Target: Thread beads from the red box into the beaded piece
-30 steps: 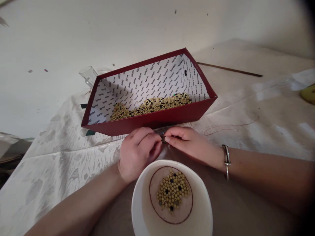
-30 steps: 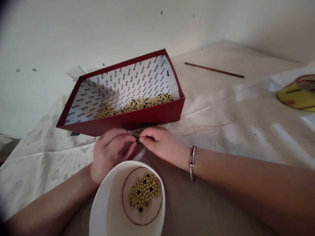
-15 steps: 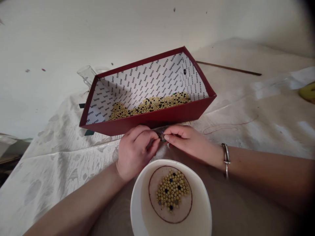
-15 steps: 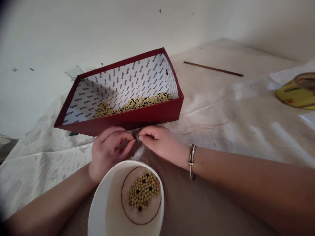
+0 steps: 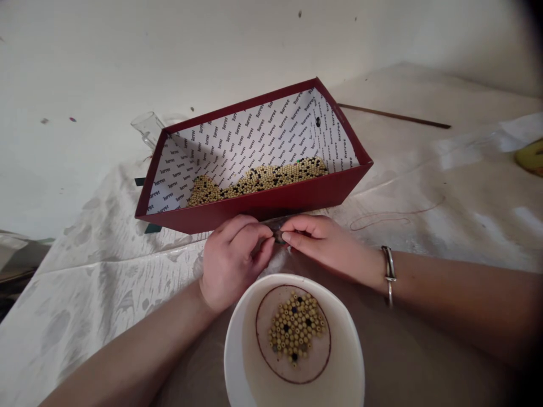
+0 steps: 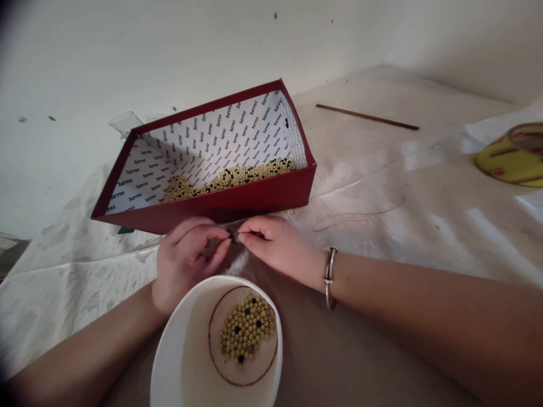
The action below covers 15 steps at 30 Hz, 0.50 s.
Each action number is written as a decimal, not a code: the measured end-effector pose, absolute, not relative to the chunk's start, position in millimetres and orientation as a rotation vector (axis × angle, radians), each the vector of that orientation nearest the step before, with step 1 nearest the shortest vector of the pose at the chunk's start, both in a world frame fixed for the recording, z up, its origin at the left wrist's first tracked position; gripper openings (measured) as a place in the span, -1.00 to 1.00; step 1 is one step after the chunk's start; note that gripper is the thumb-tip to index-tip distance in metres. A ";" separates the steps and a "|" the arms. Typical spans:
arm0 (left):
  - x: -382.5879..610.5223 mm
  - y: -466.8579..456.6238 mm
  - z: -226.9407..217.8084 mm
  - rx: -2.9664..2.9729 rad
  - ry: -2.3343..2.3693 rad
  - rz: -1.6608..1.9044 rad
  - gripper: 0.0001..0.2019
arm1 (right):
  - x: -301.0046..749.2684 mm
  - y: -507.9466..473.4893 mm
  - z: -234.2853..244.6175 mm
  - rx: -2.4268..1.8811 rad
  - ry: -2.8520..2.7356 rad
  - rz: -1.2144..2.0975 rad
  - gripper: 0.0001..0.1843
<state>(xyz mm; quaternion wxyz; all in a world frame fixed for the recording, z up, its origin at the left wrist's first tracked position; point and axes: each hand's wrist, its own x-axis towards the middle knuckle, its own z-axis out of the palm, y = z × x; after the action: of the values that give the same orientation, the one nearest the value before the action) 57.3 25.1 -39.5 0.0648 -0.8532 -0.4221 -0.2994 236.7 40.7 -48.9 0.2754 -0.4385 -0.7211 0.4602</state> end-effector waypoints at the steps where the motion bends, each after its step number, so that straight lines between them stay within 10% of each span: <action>1: 57.5 25.1 -39.6 -2.568 -1.282 -0.906 -0.95 | 236.7 40.5 -48.8 -1.177 -1.933 1.238 -0.78; 15: 61.1 22.0 -40.9 -2.539 -1.178 -0.900 -0.91 | 236.4 41.5 -49.4 -1.136 -1.957 1.221 -0.79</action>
<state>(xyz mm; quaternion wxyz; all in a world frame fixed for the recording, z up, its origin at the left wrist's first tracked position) 61.1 22.0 -40.9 0.1005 -0.8592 -0.3988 -0.3045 236.4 41.5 -49.4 0.2813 -0.4240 -0.7305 0.4556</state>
